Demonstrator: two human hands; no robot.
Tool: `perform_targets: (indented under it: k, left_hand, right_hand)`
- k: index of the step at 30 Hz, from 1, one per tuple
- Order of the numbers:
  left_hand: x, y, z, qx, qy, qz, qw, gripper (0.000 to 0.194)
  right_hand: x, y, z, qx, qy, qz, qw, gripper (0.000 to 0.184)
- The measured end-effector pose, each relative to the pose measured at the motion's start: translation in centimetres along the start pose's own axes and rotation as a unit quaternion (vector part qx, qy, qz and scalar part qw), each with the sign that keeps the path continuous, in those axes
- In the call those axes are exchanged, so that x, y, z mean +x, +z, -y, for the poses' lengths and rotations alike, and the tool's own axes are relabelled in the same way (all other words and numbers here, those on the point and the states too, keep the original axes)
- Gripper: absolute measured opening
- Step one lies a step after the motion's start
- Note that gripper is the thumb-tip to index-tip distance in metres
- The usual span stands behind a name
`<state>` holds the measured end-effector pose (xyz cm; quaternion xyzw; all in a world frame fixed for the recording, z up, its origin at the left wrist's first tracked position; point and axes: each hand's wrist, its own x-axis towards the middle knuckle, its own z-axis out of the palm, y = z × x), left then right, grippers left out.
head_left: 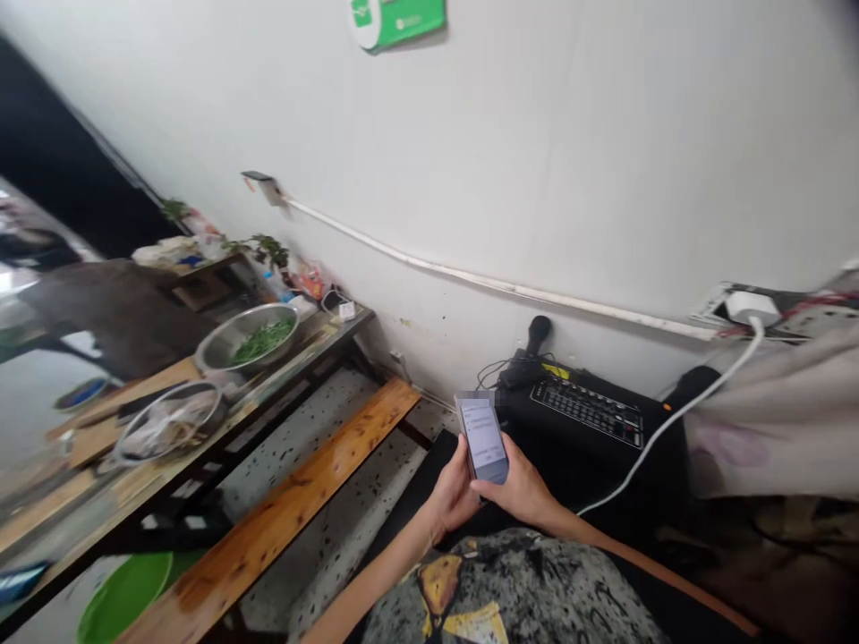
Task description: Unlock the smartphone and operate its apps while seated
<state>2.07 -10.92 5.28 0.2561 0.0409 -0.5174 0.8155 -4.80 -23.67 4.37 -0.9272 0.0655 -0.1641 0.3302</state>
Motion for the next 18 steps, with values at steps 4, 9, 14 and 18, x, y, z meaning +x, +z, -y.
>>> perform_targets:
  k: [4, 9, 14, 18]
  left_hand:
    - [3.1, -0.6, 2.0, 0.029, -0.031, -0.010, 0.999, 0.048]
    - [7.5, -0.6, 3.7, 0.088, -0.123, -0.081, 0.985, 0.037]
    - [11.6, 1.9, 3.8, 0.113, -0.148, -0.099, 0.978, 0.033]
    - [12.2, 2.3, 4.6, 0.127, -0.150, -0.163, 0.967, 0.031]
  right_hand:
    - [-0.1, -1.1, -2.6, -0.014, 0.080, 0.015, 0.997, 0.061]
    - [-0.1, -3.8, -7.9, -0.040, 0.149, 0.043, 0.987, 0.043]
    - [1.1, -7.4, -12.6, -0.076, 0.173, 0.059, 0.980, 0.046]
    - [2.3, -10.0, -14.5, -0.098, 0.127, 0.053, 0.986, 0.036]
